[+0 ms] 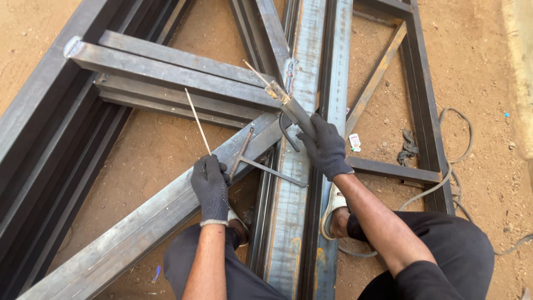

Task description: The person welds metal beams together. The person uses a welding tool to join the beams, then uses a hammer and a rod to clean or adjust the weld before continuing to weld.

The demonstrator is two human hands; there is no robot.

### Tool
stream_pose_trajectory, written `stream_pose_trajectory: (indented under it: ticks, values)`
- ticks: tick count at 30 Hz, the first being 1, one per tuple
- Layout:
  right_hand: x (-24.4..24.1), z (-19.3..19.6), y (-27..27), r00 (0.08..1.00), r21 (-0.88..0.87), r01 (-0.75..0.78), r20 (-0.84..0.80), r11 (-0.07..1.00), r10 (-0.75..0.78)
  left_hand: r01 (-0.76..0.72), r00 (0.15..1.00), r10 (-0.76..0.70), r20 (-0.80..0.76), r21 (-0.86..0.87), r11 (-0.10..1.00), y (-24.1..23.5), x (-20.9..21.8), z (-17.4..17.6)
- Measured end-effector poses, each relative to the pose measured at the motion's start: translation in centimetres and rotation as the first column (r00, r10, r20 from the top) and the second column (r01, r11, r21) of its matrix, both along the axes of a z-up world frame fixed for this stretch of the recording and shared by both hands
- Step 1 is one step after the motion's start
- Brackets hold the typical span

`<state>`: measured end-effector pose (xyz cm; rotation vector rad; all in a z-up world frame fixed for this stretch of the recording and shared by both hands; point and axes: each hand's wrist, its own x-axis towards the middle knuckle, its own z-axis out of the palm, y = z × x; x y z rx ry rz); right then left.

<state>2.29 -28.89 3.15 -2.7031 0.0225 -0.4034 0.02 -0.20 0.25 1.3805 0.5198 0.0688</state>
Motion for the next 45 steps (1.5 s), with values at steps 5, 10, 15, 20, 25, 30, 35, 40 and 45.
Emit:
stream_pose_trajectory:
  ticks: [5,10,15,20,25,30,35,40,45]
  values:
    - [4.9,3.0,-2.0,0.907,0.01,0.09,0.411,0.996,-0.086,0.019,1.0,-0.018,0.005,-0.052,0.998,-0.8,-0.4,0.4]
    - [13.7,5.8,-7.2,0.942,0.347,0.07,0.286,0.935,-0.176,0.002,1.0,-0.002,0.018,-0.006,1.0,-1.4,0.4,-0.6]
    - [15.0,1.6,-9.8,0.979,0.098,0.202,-0.037,0.975,-0.199,-0.024,0.999,0.024,-0.025,-0.012,1.0,-1.1,0.7,-0.7]
    - [17.2,-2.9,-9.5,0.959,0.31,0.281,-0.063,0.908,-0.276,-0.021,0.988,0.017,-0.155,-0.025,0.999,-1.0,0.8,0.7]
    - [20.6,-4.3,-9.7,0.945,0.188,0.316,-0.152,0.93,-0.29,0.041,0.979,-0.047,-0.199,-0.034,0.999,-2.6,2.6,1.1]
    - [23.2,-5.1,-10.9,0.967,0.201,0.249,-0.103,0.947,-0.233,0.068,0.964,-0.076,-0.255,-0.037,0.997,-3.6,3.1,0.3]
    - [23.5,-3.8,-11.5,0.962,0.206,0.229,-0.197,0.951,-0.189,0.08,0.956,-0.08,-0.281,-0.013,0.997,-3.5,3.4,0.3]
    - [23.0,-3.1,-10.8,0.973,0.198,0.198,-0.16,0.96,-0.167,0.085,0.948,-0.083,-0.306,-0.009,0.996,-3.2,3.2,0.8]
    - [22.1,-2.1,-10.3,0.955,0.038,0.291,-0.068,0.956,-0.288,0.043,0.972,-0.057,-0.229,-0.066,0.997,-2.7,2.8,0.0]
